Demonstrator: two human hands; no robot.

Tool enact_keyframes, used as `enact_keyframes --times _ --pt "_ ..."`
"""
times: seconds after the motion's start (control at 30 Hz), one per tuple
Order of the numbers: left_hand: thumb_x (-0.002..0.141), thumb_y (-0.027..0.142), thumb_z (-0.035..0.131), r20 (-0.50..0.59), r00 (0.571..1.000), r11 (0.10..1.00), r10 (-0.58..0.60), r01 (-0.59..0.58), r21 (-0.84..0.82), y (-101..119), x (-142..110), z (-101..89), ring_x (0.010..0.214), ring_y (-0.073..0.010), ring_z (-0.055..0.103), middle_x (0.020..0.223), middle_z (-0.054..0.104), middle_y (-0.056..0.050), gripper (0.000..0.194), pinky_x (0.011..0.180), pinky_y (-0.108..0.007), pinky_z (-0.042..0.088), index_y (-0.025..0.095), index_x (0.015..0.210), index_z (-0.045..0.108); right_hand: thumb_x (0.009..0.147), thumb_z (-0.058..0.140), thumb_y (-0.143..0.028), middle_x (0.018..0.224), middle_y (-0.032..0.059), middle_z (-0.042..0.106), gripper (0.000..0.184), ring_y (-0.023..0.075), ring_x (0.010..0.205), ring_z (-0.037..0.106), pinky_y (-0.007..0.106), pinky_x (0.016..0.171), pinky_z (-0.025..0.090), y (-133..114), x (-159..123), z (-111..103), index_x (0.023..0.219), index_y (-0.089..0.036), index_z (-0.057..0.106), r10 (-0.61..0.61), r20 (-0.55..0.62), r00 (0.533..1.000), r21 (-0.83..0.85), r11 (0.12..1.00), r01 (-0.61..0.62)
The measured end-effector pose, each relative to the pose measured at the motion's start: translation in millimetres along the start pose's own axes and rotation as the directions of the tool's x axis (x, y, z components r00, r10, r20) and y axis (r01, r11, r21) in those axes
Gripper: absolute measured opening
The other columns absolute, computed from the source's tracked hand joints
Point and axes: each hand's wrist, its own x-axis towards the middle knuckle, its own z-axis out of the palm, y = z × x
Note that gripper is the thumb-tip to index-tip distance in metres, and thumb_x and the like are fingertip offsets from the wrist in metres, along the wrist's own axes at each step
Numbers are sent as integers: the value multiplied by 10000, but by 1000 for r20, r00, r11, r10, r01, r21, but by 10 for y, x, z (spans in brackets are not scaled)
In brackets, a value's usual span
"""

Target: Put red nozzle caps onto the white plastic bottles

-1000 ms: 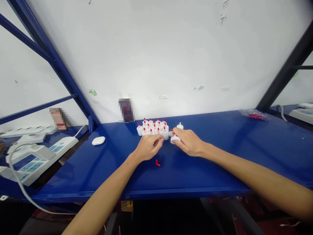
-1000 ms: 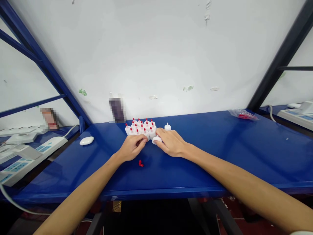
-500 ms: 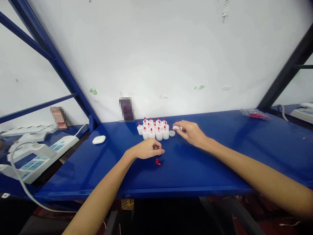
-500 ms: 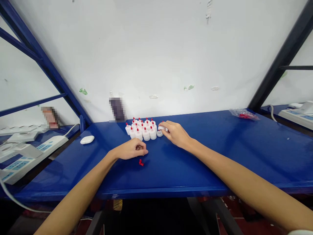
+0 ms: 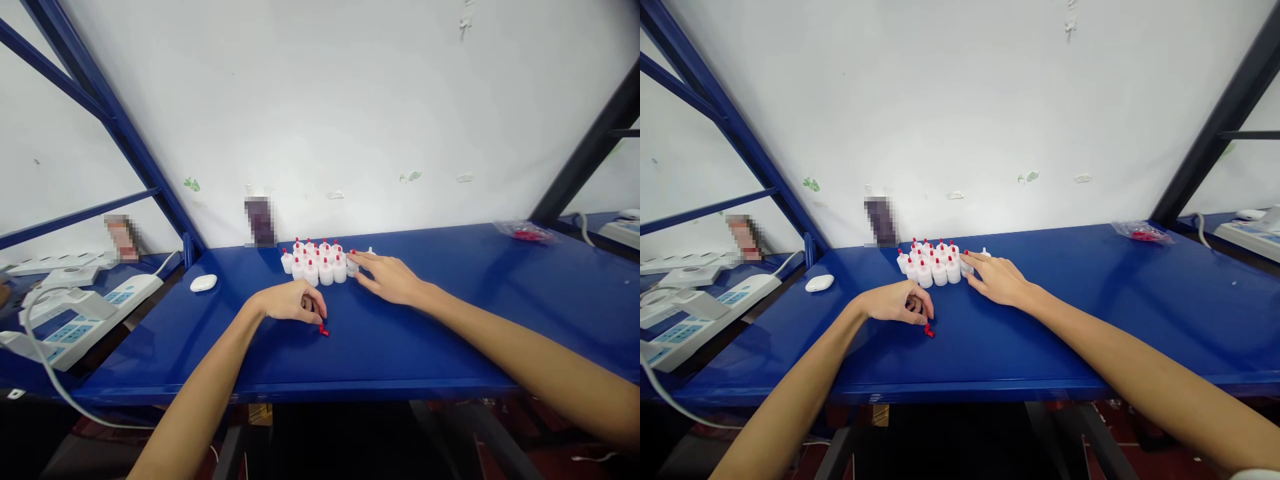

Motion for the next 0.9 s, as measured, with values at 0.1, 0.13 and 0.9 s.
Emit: enact_keyframes --times 0.1,0.13,0.9 --pt "781 305 690 5 1000 999 26 -26 20 -7 -6 1 552 -90 496 624 613 9 238 521 -189 373 167 965 748 976 428 -359 1488 98 470 494 331 1215 592 527 931 525 -3 -9 10 1461 -266 440 -23 3 1000 8 1000 23" --pt "781 292 683 5 999 999 36 -36 33 -8 -6 4 548 -90 484 618 604 14 233 517 -192 366 177 971 752 980 423 -355 1484 97 477 490 326 1207 599 526 927 526 -5 -13 15 1464 -279 433 -38 2 999 16 999 38" --pt "881 382 607 -542 811 975 219 -199 97 11 231 220 562 -91 447 674 553 17 246 540 -213 366 148 933 661 935 451 -326 1281 107 640 399 280 897 687 390 708 507 137 -1 -142 1290 -228 605 184 -185 965 -65 978 -198"
